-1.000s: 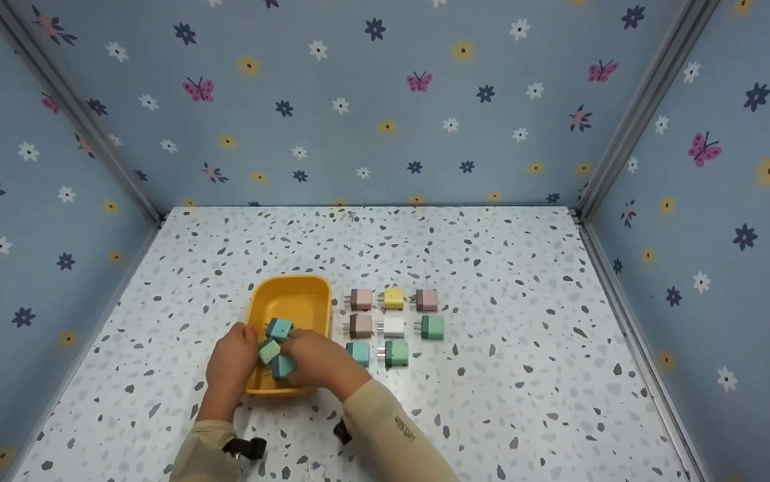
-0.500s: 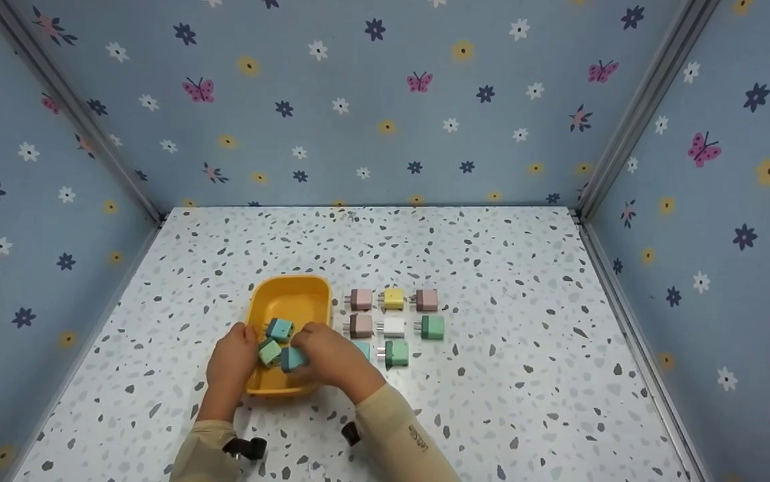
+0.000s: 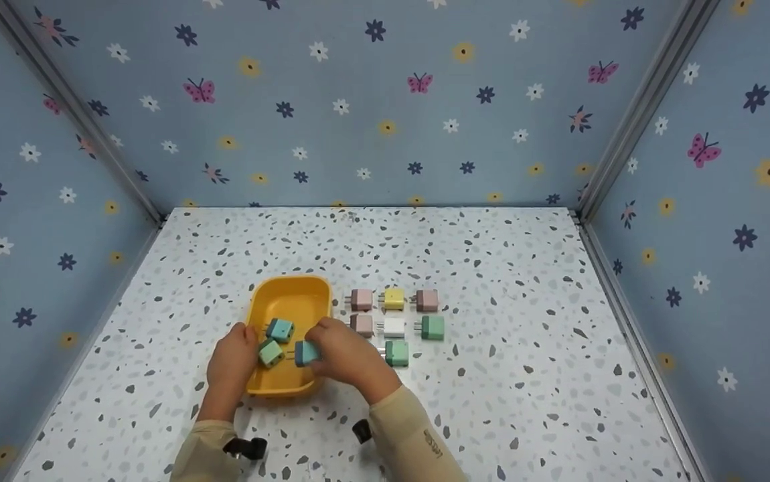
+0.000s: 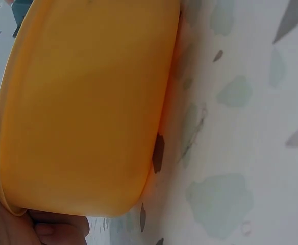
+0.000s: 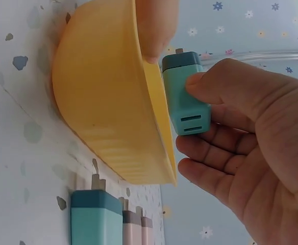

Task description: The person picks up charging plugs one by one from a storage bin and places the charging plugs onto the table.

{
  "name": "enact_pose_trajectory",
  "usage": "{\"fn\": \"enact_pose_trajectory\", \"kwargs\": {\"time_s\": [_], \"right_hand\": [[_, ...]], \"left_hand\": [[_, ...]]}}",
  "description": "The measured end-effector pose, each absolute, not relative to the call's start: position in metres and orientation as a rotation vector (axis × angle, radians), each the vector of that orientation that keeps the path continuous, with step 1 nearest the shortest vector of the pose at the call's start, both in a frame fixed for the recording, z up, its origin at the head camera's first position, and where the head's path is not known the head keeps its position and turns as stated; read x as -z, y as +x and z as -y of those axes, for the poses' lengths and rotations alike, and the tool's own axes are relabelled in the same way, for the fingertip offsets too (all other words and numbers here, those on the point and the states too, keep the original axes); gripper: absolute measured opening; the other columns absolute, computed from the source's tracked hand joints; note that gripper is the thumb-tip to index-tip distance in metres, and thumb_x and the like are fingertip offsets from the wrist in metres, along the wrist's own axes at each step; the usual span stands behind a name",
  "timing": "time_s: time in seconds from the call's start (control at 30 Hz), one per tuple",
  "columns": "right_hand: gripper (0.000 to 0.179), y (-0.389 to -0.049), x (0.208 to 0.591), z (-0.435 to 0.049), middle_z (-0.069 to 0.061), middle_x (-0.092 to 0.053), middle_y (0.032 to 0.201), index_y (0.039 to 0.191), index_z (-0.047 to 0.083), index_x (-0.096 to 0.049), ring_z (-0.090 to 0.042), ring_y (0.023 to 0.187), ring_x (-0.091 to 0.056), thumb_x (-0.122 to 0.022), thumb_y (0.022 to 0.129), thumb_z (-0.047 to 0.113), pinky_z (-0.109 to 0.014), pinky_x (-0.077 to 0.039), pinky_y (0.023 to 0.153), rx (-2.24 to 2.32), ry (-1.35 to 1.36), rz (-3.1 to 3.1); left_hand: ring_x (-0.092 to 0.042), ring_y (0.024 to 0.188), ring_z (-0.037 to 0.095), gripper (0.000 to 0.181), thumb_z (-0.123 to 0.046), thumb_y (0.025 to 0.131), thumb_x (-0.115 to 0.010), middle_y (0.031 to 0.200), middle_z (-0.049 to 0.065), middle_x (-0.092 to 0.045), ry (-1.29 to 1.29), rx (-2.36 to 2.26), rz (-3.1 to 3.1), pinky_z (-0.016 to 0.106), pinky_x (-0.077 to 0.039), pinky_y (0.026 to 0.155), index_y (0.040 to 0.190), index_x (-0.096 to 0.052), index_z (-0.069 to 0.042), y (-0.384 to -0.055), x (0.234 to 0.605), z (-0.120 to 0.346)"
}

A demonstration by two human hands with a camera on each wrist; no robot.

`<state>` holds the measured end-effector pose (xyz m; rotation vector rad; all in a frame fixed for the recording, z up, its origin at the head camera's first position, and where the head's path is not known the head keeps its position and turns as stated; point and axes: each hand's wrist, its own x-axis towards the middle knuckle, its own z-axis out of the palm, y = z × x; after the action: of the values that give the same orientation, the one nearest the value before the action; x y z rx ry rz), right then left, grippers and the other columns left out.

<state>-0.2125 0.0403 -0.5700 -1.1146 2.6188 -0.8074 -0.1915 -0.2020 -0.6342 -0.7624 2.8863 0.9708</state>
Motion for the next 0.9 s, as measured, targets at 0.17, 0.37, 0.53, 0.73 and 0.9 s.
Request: {"fn": "enact_pose_trajectory", "kwargs": {"time_s": [0.17,0.37,0.53,0.73,0.9], "right_hand": [[0.038,-0.214,0.569,-0.051,-0.001,-0.066,0.116,0.119,0.01,-0.07,-0.015,0.102,-0.06,-0.081,0.083,0.019,-0.033,-0.051,0.093,0.78,-1.131,-2.66],[0.037,-0.218,0.57,-0.063,-0.002,-0.067,0.113,0.118,0.008,-0.071,-0.017,0.1,-0.061,-0.079,0.083,0.015,-0.033,-0.052,0.09,0.792,-1.182,-2.677],[0.036,-0.22,0.572,-0.072,-0.001,-0.066,0.113,0.119,0.01,-0.071,-0.017,0.101,-0.06,-0.078,0.084,0.017,-0.035,-0.051,0.092,0.807,-1.17,-2.68],[0.038,-0.219,0.576,-0.085,-0.002,-0.065,0.116,0.119,0.009,-0.069,-0.016,0.104,-0.059,-0.081,0.083,0.019,-0.036,-0.051,0.094,0.821,-1.144,-2.694],[0.04,-0.221,0.579,-0.095,-0.004,-0.066,0.118,0.122,0.009,-0.069,-0.018,0.108,-0.061,-0.079,0.086,0.02,-0.037,-0.051,0.098,0.788,-1.162,-2.725]], "left_hand": [[-0.059,0.072,0.026,0.037,-0.035,0.111,-0.037,0.091,0.014,-0.067,-0.743,-0.983,-2.89,0.045,-0.048,0.065,0.112,-0.059,-0.005,-0.191,0.635,0.202],[-0.06,0.072,0.027,0.038,-0.034,0.111,-0.036,0.091,0.014,-0.068,-0.736,-0.984,-2.913,0.047,-0.047,0.066,0.11,-0.059,-0.005,-0.191,0.635,0.203],[-0.058,0.072,0.026,0.037,-0.035,0.111,-0.036,0.091,0.014,-0.067,-0.743,-0.984,-2.893,0.045,-0.047,0.065,0.111,-0.059,-0.005,-0.192,0.634,0.202],[-0.06,0.074,0.026,0.037,-0.035,0.111,-0.036,0.091,0.013,-0.067,-0.747,-0.98,-2.894,0.045,-0.047,0.066,0.112,-0.059,-0.005,-0.191,0.633,0.201],[-0.064,0.074,0.028,0.038,-0.035,0.112,-0.036,0.089,0.014,-0.068,-0.73,-0.953,-2.94,0.047,-0.049,0.065,0.11,-0.06,-0.005,-0.191,0.634,0.201]]}}
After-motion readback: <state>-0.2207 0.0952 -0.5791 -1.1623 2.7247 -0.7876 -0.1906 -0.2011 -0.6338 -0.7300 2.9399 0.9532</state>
